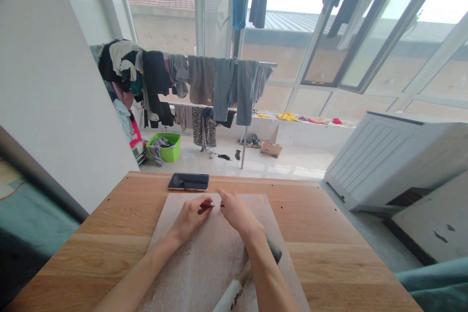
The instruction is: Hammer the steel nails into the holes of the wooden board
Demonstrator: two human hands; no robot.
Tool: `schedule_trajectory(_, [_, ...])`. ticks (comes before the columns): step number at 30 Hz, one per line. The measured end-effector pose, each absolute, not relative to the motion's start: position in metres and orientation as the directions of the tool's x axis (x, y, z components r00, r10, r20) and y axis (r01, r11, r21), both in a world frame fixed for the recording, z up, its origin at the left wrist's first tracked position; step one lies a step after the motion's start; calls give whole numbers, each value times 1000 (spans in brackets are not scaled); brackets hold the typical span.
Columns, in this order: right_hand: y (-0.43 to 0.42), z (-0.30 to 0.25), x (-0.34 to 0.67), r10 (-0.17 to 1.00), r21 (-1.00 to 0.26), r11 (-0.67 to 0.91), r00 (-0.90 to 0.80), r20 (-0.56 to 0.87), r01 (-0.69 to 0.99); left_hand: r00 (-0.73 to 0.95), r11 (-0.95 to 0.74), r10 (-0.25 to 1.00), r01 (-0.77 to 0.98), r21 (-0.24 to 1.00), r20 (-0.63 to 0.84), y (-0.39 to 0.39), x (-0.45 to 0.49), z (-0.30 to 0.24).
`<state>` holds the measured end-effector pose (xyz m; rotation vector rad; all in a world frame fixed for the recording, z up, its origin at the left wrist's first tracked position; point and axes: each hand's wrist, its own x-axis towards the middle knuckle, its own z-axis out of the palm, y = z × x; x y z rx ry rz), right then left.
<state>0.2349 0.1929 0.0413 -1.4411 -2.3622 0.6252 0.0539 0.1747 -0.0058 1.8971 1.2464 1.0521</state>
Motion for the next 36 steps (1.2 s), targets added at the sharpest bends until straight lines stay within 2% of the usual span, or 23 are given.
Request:
schedule_trajectory(10, [190, 43, 233, 890, -549, 408, -452, 60, 730, 269, -398, 916, 502, 768, 299, 179, 57, -8])
schedule_trajectory(15, [187, 57, 236, 893, -576, 405, -441, 84, 710, 176, -357, 934, 468, 808, 311, 174, 58, 5])
schedule_trajectory(20, [178, 69, 241, 860, -648, 395, -510, 12, 651, 214, -273, 957, 448, 851, 194, 156, 54, 28])
schedule_trajectory(25, [168, 63, 236, 823, -695, 345, -559, -99, 631, 214, -126, 976, 409, 904, 39, 134, 49, 27])
schedule_trajectory(30, [158, 52, 225, 810, -715, 303, -566, -156, 630, 249, -143, 968, 446, 883, 31, 118, 46, 16])
schedule_trajectory(36, [147, 45, 219, 828, -716, 297, -544, -137, 631, 301, -167, 953, 415, 894, 38, 104, 44, 14])
